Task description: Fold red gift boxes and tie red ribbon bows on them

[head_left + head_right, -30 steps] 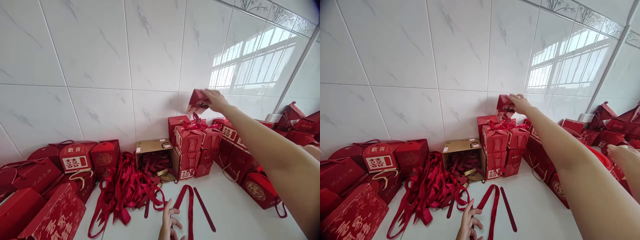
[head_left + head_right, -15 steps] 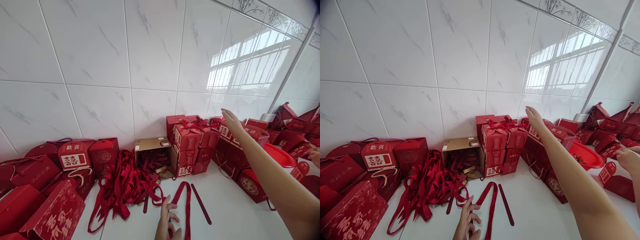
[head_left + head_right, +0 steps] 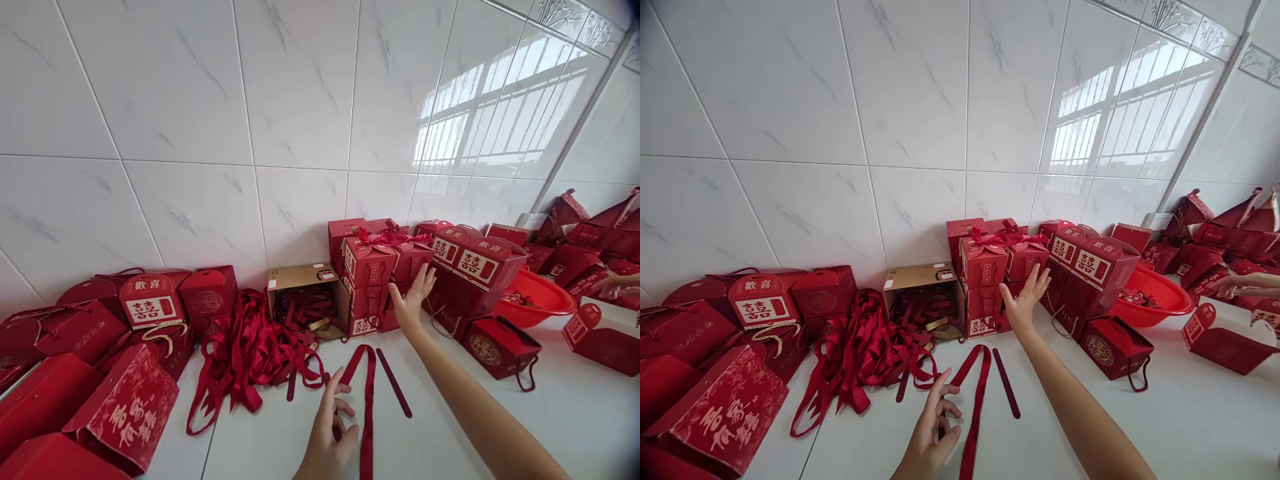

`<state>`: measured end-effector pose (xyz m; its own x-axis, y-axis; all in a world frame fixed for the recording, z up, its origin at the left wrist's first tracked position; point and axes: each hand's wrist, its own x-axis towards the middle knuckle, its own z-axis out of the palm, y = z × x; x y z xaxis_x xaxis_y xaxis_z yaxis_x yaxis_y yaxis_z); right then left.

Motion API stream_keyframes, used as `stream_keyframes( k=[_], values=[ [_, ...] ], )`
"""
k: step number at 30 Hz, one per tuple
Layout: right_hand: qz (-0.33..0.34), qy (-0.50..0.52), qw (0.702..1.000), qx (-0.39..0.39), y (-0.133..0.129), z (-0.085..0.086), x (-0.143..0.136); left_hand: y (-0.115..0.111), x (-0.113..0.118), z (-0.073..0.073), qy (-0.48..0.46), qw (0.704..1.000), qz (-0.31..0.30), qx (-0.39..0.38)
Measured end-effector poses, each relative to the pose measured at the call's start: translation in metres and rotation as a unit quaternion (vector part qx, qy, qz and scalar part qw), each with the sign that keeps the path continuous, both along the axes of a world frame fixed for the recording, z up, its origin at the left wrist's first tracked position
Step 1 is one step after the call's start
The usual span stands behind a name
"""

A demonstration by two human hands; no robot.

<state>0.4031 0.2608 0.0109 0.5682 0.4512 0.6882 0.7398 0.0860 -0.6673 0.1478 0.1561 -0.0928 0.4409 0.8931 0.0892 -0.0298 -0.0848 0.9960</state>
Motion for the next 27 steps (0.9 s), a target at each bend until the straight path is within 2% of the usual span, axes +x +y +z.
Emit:
stream_keyframes(
  k=[5, 9, 18, 27],
  values=[
    [-0.033, -0.004, 0.999, -0.006, 0.046, 0.007, -0.014, 0.005, 0.0, -0.011, -0.002, 1.0, -0.011, 0.012],
    [-0.057, -0.002, 0.998, -0.012, 0.059, 0.009, -0.017, 0.004, 0.0, -0.012, 0.007, 1.0, -0.015, 0.012],
    [-0.06, 0.004, 0.998, -0.02, 0.047, 0.011, -0.019, -0.005, -0.002, 0.021, 0.041, 0.998, -0.039, -0.004],
    [-0.051, 0.001, 0.999, -0.014, 0.025, 0.017, -0.023, -0.007, -0.003, 0.024, 0.023, 0.999, -0.025, -0.02]
  ],
)
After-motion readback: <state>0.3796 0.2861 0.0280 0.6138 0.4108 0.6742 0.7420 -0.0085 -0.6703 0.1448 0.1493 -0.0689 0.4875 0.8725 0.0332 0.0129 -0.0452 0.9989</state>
